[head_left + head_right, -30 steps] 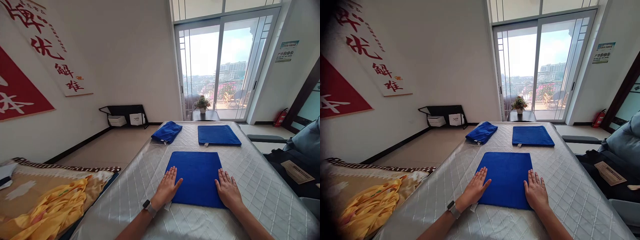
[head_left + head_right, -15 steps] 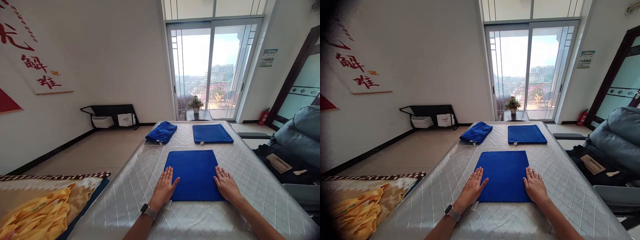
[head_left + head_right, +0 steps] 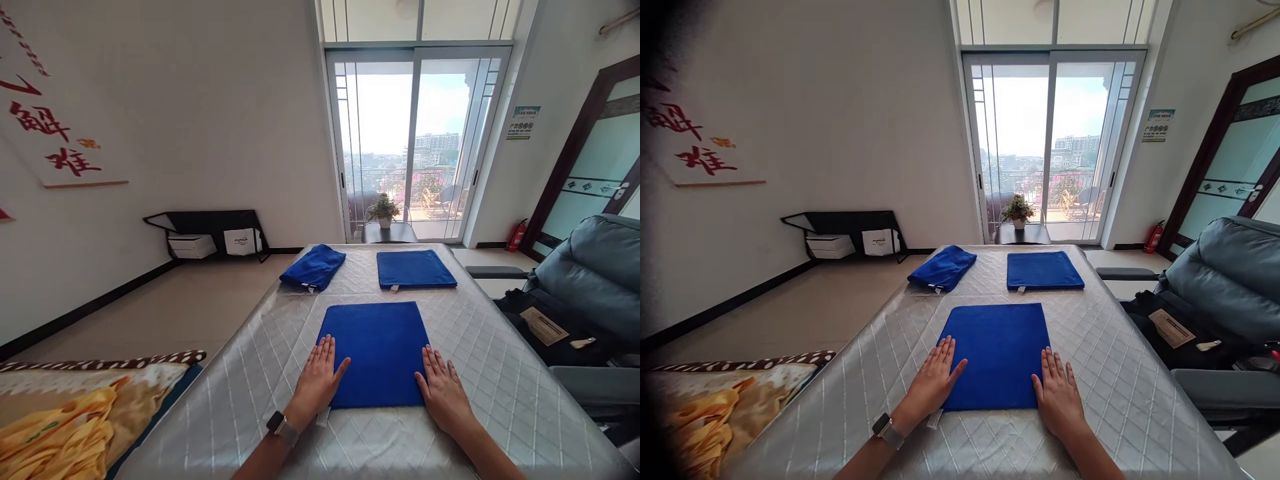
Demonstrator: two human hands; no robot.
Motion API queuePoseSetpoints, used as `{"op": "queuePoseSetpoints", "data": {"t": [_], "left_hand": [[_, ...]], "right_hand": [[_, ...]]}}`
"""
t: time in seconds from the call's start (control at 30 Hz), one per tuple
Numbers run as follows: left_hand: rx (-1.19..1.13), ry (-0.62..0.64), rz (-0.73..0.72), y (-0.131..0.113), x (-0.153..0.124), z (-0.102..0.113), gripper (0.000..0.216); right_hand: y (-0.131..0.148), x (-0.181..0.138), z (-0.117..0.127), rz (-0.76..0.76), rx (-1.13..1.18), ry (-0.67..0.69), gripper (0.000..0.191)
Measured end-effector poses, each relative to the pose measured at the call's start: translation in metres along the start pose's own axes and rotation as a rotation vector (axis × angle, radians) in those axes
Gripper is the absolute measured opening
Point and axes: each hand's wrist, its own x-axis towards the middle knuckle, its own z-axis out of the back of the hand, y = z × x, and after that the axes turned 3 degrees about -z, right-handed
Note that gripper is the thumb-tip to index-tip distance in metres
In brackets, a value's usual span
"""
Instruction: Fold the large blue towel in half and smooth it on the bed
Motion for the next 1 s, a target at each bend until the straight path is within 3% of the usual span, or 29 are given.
{"op": "queuePoseSetpoints", "data": {"t": [0.1, 0.3, 0.37, 0.43, 0.6, 1.0], "left_hand": [[-0.043, 0.031, -0.079, -0.041, 0.007, 0.013, 0.077], [-0.249, 0.118, -0.464, -0.158, 0.026, 0.013, 0.072], [-0.299, 0.140, -0.499, -0.179, 0.033, 0.010, 0.073], [-0.318, 0.156, -0.485, -0.186, 0.038, 0.009, 0.072], [-0.285, 0.158, -0.415, -0.157, 0.031, 0.007, 0.072], [-0.070, 0.159, -0.076, -0.018, -0.041, 0.018, 0.067]], "right_hand": [[0.000, 0.001, 0.001, -0.004, 0.013, 0.012, 0.066], [-0.005, 0.001, -0.004, 0.032, -0.011, 0.030, 0.063], [-0.006, 0.000, -0.006, 0.040, -0.046, 0.035, 0.061], [-0.007, 0.001, -0.008, 0.044, -0.069, 0.028, 0.062], [-0.006, 0.003, -0.008, 0.023, -0.019, -0.001, 0.064], [-0.005, 0.002, -0.007, 0.027, 0.004, -0.030, 0.066]]}}
